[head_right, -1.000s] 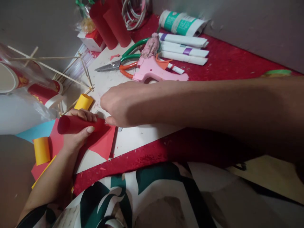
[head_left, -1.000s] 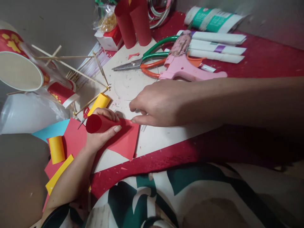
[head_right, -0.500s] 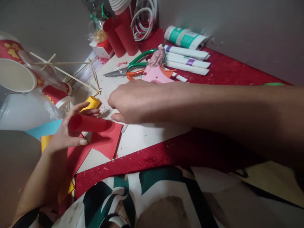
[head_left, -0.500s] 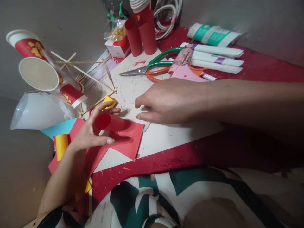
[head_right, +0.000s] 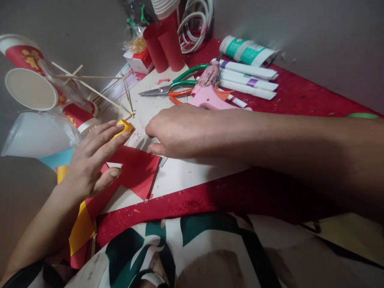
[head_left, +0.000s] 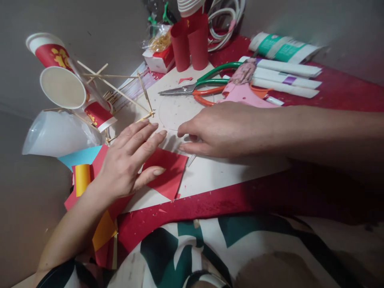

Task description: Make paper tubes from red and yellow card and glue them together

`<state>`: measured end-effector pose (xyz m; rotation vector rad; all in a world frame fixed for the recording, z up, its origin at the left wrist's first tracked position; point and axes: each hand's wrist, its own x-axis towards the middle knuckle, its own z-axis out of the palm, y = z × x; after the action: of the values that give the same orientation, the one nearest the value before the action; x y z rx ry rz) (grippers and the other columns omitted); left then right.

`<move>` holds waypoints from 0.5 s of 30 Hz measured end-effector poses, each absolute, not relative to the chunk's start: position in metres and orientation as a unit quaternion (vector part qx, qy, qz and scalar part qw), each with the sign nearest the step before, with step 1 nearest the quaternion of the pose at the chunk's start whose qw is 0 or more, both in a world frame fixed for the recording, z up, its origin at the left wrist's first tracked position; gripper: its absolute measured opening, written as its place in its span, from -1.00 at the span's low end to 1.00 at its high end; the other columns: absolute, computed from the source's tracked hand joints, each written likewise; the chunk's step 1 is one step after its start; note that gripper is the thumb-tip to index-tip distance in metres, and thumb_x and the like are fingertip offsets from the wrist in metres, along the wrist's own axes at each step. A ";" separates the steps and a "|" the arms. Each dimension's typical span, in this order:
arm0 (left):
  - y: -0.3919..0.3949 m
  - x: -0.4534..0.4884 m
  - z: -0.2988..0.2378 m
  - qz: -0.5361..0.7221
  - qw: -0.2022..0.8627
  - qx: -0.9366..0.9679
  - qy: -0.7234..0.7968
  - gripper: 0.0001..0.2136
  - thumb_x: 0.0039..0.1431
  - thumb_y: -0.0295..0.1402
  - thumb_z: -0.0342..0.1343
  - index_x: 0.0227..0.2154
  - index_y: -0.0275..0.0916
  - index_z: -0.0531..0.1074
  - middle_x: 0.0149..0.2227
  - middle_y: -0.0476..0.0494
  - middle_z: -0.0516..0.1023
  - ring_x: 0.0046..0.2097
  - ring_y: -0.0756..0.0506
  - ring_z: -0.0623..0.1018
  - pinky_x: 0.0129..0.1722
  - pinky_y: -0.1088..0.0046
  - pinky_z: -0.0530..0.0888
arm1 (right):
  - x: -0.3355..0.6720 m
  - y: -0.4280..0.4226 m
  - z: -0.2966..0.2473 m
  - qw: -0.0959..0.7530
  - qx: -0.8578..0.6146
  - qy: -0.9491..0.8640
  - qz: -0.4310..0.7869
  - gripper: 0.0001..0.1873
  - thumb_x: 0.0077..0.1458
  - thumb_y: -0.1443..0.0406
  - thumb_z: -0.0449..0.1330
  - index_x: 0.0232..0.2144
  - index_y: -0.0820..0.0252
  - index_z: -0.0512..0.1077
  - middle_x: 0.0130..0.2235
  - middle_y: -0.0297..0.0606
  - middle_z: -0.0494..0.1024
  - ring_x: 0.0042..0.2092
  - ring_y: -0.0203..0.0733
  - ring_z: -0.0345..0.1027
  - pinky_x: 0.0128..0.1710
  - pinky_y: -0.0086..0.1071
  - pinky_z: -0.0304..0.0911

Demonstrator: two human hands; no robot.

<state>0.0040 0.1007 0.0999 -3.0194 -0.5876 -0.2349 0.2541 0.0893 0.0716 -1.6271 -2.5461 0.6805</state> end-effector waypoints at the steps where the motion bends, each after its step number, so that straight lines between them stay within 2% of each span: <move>1: 0.102 0.005 0.097 -0.068 0.029 -0.979 -0.191 -0.44 0.40 -0.02 -0.10 0.35 -0.17 0.16 0.28 -0.38 0.38 0.34 -0.36 0.34 0.26 -0.06 0.37 | 0.254 0.089 0.073 0.016 -0.526 -0.821 0.221 -0.61 0.22 0.05 0.12 -0.12 0.15 0.58 -0.32 -0.11 0.63 -0.31 -0.04 0.46 -0.35 -0.29 0.12; 5: 0.103 0.004 0.090 -0.080 0.013 -0.977 -0.195 -0.49 0.42 -0.09 -0.10 0.31 -0.21 0.21 0.23 -0.41 0.43 0.30 -0.33 0.41 0.24 0.00 0.41 | 0.254 0.091 0.074 0.011 -0.513 -0.830 0.219 -0.60 0.25 0.08 0.06 -0.10 0.15 0.56 -0.27 -0.06 0.62 -0.29 0.00 0.45 -0.38 -0.28 0.09; 9: 0.104 0.003 0.089 -0.094 0.000 -0.978 -0.188 -0.47 0.40 -0.06 -0.06 0.32 -0.18 0.20 0.19 -0.39 0.47 0.29 -0.33 0.42 0.25 0.01 0.41 | 0.253 0.092 0.073 -0.007 -0.515 -0.830 0.213 -0.62 0.24 0.06 0.08 -0.14 0.15 0.56 -0.27 -0.09 0.62 -0.24 0.02 0.46 -0.34 -0.27 0.12; 13: 0.103 0.004 0.088 -0.100 0.006 -0.978 -0.184 -0.43 0.38 -0.02 -0.04 0.26 -0.34 0.28 0.16 -0.48 0.47 0.28 -0.36 0.43 0.25 0.02 0.41 | 0.252 0.090 0.075 -0.012 -0.514 -0.830 0.214 -0.64 0.26 0.08 0.07 -0.12 0.12 0.56 -0.24 -0.08 0.63 -0.22 0.03 0.47 -0.34 -0.27 0.11; 15: 0.102 0.005 0.086 -0.101 0.007 -0.978 -0.185 -0.41 0.37 0.01 -0.03 0.26 -0.34 0.28 0.15 -0.47 0.47 0.27 -0.36 0.44 0.25 0.02 0.41 | 0.252 0.089 0.074 -0.004 -0.517 -0.831 0.204 -0.65 0.25 0.08 0.10 -0.14 0.12 0.57 -0.28 -0.09 0.63 -0.25 0.00 0.47 -0.36 -0.28 0.09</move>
<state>0.0048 0.1020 0.0864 -3.0580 -0.5789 -0.3153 0.2524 0.0888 0.0739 -1.6286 -2.6190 0.6417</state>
